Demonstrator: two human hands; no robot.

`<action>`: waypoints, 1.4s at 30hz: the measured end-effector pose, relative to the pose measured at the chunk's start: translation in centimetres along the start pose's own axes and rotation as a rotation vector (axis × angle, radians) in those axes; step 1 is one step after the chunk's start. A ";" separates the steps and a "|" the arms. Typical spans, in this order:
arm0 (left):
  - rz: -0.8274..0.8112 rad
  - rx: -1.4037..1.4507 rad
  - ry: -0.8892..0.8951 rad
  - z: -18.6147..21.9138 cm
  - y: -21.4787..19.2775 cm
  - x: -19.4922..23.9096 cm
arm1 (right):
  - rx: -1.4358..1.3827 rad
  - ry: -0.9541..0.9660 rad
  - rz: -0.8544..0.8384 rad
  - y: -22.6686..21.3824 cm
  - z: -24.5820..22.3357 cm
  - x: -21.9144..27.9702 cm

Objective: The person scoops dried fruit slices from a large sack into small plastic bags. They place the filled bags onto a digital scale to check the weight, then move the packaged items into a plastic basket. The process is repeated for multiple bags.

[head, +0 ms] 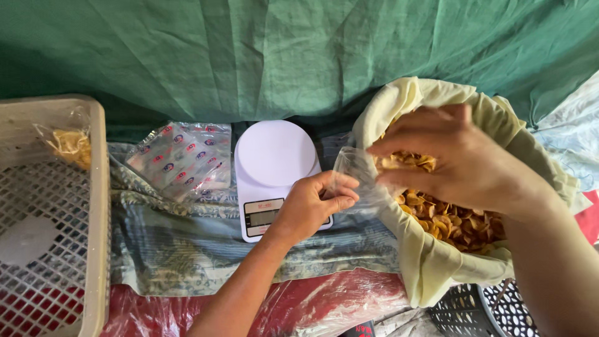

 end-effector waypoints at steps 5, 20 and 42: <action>0.001 0.048 -0.009 0.3 0.0 0.2 | 0.073 -0.019 -0.115 2.5 0.4 -0.9; 0.071 0.030 0.045 -0.8 -0.2 0.6 | 0.107 0.674 -0.507 7.1 15.6 3.5; 0.082 -0.118 0.085 1.5 -0.1 1.4 | -0.121 0.005 0.010 -1.6 4.3 1.1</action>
Point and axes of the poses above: each hand's wrist, its own x-axis away from the middle knuckle, its own y-axis out of the palm, z = x × y, the point moved 7 cm from there along -x, towards the middle knuckle, and after that the axes turned 1 degree about -z, right-handed, at the moved point
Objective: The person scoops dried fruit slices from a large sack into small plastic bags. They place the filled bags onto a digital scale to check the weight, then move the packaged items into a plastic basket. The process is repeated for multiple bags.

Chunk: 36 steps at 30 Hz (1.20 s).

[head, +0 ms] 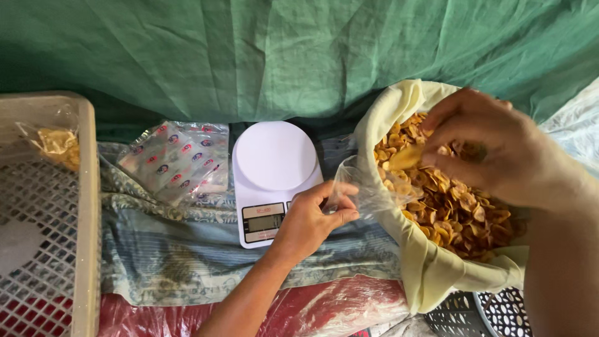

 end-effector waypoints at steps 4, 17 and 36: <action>-0.005 0.064 0.007 0.0 0.3 0.0 | 0.166 0.034 -0.012 0.4 -4.1 -2.0; -0.106 0.081 0.012 -0.9 1.1 0.0 | 0.278 -0.094 -0.316 5.5 -3.9 -4.0; -0.339 0.568 -0.157 -3.5 4.4 0.3 | -0.092 -0.167 -0.389 3.6 -4.4 -1.4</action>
Point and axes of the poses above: each hand's wrist, its own x-axis away from the middle knuckle, its own y-axis out of the palm, z = x × y, the point moved 7 cm from there along -x, towards the middle knuckle, and after that the axes turned 1 degree about -z, right-handed, at the moved point
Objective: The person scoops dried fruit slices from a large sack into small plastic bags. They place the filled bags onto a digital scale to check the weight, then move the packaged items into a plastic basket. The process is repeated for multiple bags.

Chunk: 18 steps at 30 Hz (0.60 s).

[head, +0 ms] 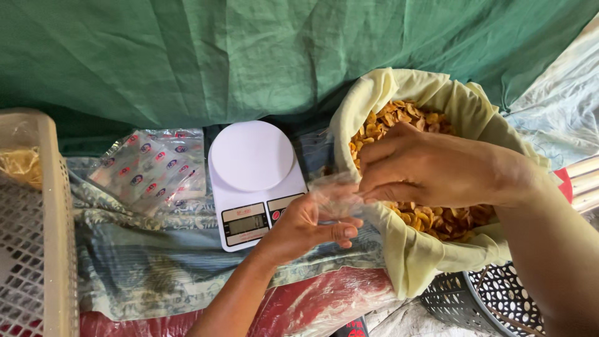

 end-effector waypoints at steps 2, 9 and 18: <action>-0.024 -0.023 -0.017 -0.8 -0.2 -0.1 | -0.151 0.076 -0.053 0.7 1.0 0.7; 0.049 -0.071 0.081 0.9 -0.9 0.1 | 0.183 1.217 -0.143 1.8 15.2 15.0; 0.111 -0.249 0.084 2.4 -0.2 0.2 | -0.001 1.187 -0.397 15.3 24.3 28.3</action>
Point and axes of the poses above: each hand's wrist, its own x-axis away from the middle knuckle, its own y-axis out of the palm, z = x × y, the point moved 7 cm from there along -x, towards the middle knuckle, and after that the axes turned 1 degree about -z, right-handed, at the moved point
